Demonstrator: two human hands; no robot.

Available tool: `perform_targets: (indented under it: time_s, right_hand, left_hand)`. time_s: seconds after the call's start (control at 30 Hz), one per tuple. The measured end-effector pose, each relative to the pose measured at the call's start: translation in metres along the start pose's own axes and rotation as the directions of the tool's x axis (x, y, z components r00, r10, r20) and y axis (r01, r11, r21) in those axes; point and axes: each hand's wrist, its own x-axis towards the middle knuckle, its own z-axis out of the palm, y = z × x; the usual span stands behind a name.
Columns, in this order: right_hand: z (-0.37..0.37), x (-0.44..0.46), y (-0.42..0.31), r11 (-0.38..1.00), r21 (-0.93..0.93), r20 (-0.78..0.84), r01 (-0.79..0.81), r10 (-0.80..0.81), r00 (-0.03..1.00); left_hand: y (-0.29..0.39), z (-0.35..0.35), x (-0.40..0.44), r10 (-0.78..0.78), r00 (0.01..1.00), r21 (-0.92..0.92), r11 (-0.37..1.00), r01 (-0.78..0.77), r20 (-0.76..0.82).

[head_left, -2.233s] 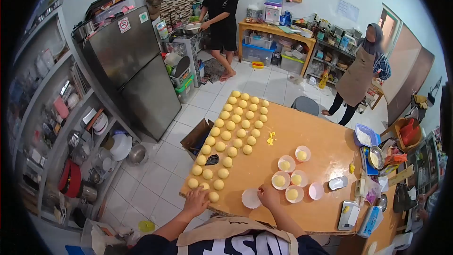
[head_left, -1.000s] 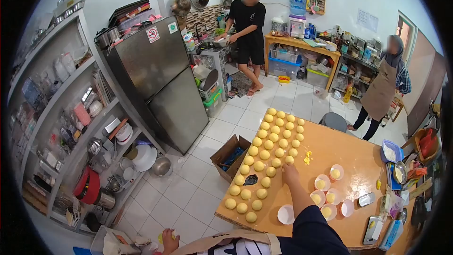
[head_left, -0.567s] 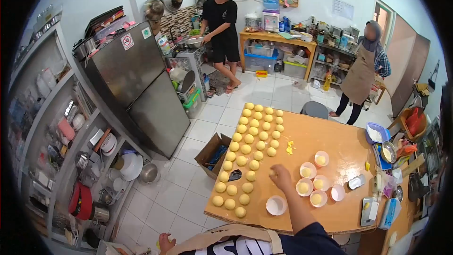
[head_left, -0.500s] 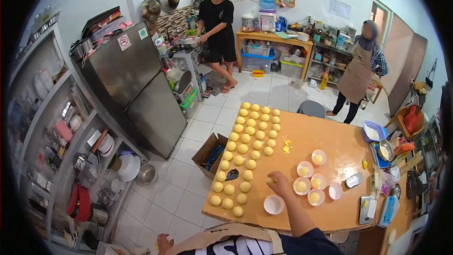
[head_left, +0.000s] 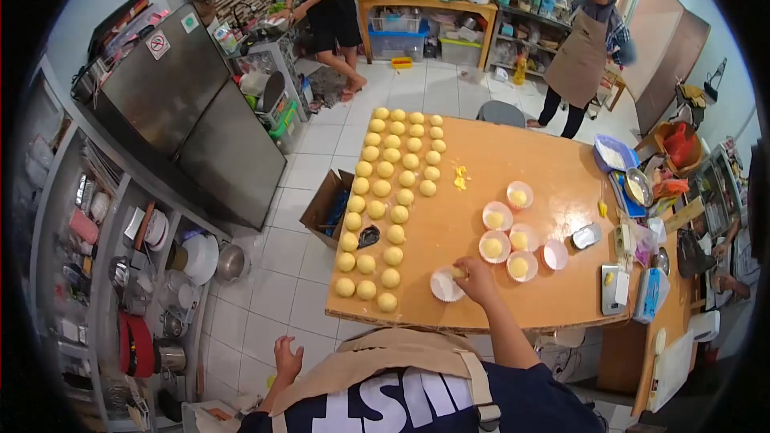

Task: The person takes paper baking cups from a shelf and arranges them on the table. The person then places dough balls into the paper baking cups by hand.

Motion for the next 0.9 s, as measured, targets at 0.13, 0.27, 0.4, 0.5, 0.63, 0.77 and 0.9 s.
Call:
perform_targets:
  time_s: [0.13,0.27,0.4,0.5,0.63,0.77,0.9]
  right_hand:
    - [-0.006,-0.008,-0.014,0.998,-0.060,0.080,-0.018,0.022,0.997]
    - [0.004,-0.009,-0.014,0.984,-0.156,0.166,0.082,-0.055,0.984]
    - [0.017,-0.008,-0.017,0.968,-0.227,0.259,0.107,-0.046,0.965]
    - [0.035,-0.009,-0.010,0.932,-0.346,0.280,0.106,-0.006,0.960]
    - [0.042,-0.012,-0.006,0.886,-0.436,0.253,0.159,-0.050,0.966]
    - [0.039,-0.017,-0.018,0.811,-0.558,0.216,0.176,-0.062,0.974]
    - [0.031,-0.021,-0.030,0.855,-0.508,0.212,0.101,0.011,0.977]
  left_hand:
    - [0.003,-0.004,-0.014,-0.005,0.999,-0.018,1.000,0.006,0.035]
    - [-0.024,-0.010,-0.030,-0.060,0.992,0.023,0.998,0.058,0.110]
    - [-0.036,-0.020,-0.035,-0.052,0.995,0.070,0.997,0.046,0.091]
    - [-0.036,-0.020,-0.030,-0.094,0.994,0.098,0.991,0.089,0.054]
    - [-0.032,-0.013,-0.025,-0.114,0.991,0.015,0.993,0.113,0.071]
    - [-0.038,0.007,-0.027,-0.039,0.999,0.017,0.999,0.038,0.032]
    - [-0.043,0.006,-0.028,-0.102,0.990,-0.026,0.994,0.105,0.098]
